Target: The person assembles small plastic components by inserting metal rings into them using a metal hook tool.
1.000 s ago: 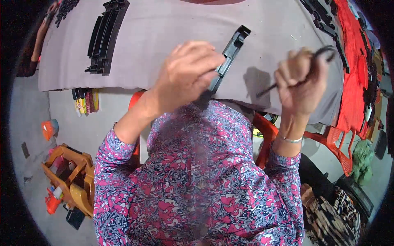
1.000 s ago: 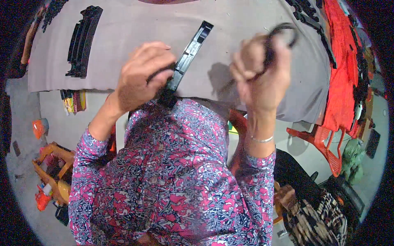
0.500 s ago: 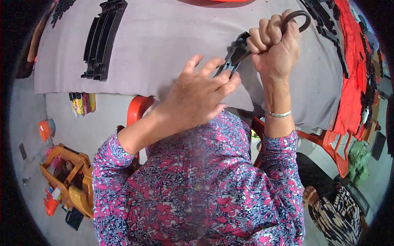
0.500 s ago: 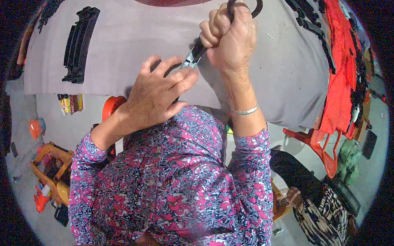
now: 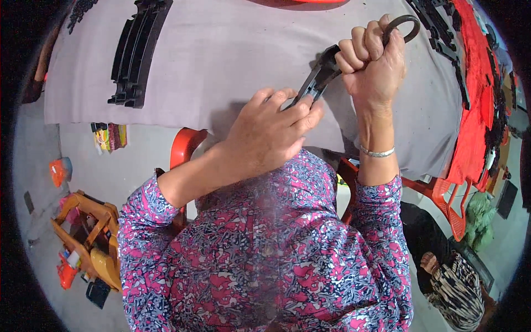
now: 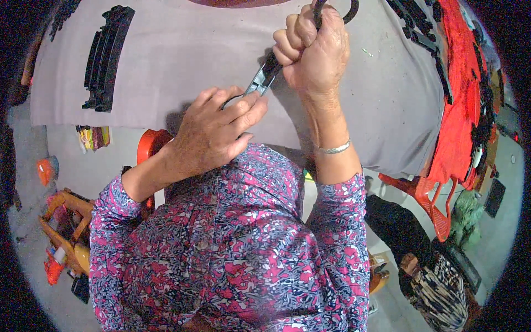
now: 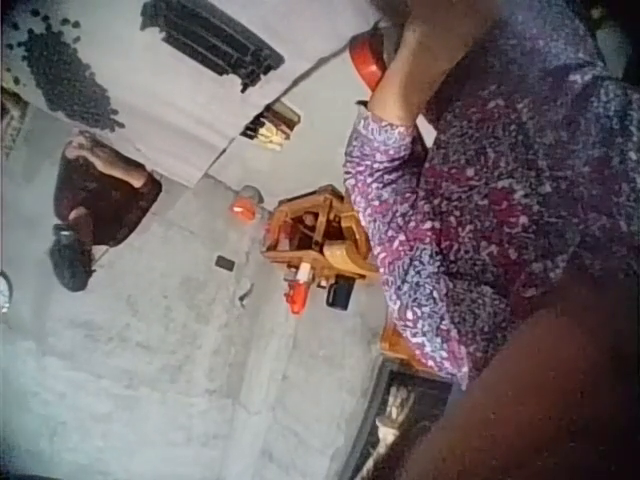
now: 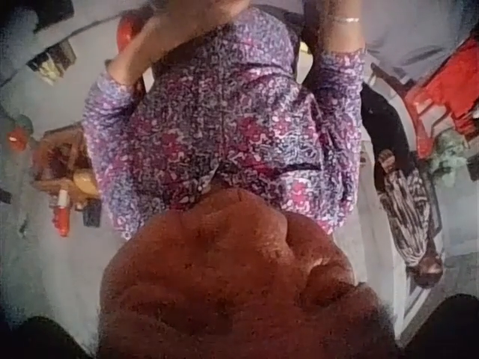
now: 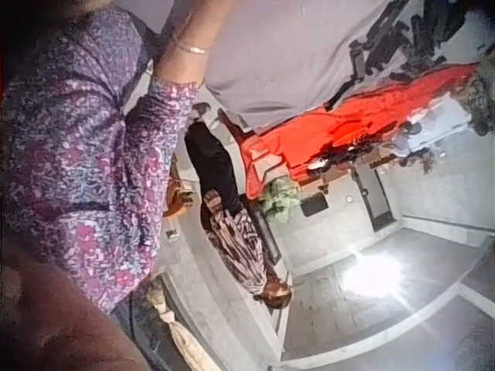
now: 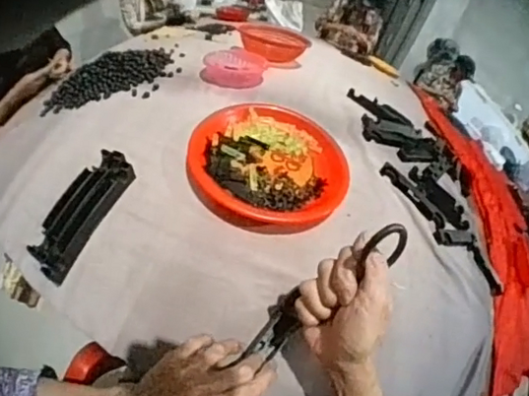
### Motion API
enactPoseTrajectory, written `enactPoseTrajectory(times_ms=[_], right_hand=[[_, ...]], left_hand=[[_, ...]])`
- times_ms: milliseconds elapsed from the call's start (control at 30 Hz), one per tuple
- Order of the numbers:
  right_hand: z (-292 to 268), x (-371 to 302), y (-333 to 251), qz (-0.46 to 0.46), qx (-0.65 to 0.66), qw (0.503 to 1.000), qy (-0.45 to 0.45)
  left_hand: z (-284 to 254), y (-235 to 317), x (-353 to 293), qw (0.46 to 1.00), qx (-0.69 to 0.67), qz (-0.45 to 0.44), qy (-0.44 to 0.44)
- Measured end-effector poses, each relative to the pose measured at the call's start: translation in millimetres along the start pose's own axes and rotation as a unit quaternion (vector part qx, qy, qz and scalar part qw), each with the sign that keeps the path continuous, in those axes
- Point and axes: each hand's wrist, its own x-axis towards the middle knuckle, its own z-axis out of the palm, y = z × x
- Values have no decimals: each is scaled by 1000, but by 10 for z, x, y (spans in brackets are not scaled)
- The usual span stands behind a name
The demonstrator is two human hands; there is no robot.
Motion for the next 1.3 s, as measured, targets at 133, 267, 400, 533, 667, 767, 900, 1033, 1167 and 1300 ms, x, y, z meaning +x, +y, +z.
enactPoseTrajectory(times_ms=[133, 267, 400, 533, 667, 767, 900, 1033, 1167, 1300], right_hand=[[127, 1, -2, 10, -19, 999, 26], [-28, 79, 34, 22, 6, 1000, -11], [-174, 174, 65, 45, 39, 998, -27], [-96, 198, 85, 57, 30, 998, 17], [-214, 316, 108, 82, 16, 996, -19], [-205, 343, 111, 73, 27, 997, -23], [-106, 239, -92, 37, 79, 996, 0], [-475, 252, -327, 43, -28, 996, 69], [-825, 117, -368, 63, -86, 975, 193], [-1131, 103, -503, 97, -372, 896, 222]], left_hand=[[29, -7, 5, 1000, -15, -3, 7], [34, 2, 6, 1000, -14, -12, 3], [71, -11, 18, 1000, -23, -12, 6], [56, -15, 35, 1000, -23, -9, -7], [-20, 20, 105, 999, -32, -29, -30], [17, 48, 104, 999, -15, -32, -29], [24, 55, 46, 999, -29, -29, 20], [23, 38, 48, 998, -39, -35, 34], [-64, 94, 86, 990, -103, -84, 39], [-49, 81, 95, 985, -95, -141, 16]])
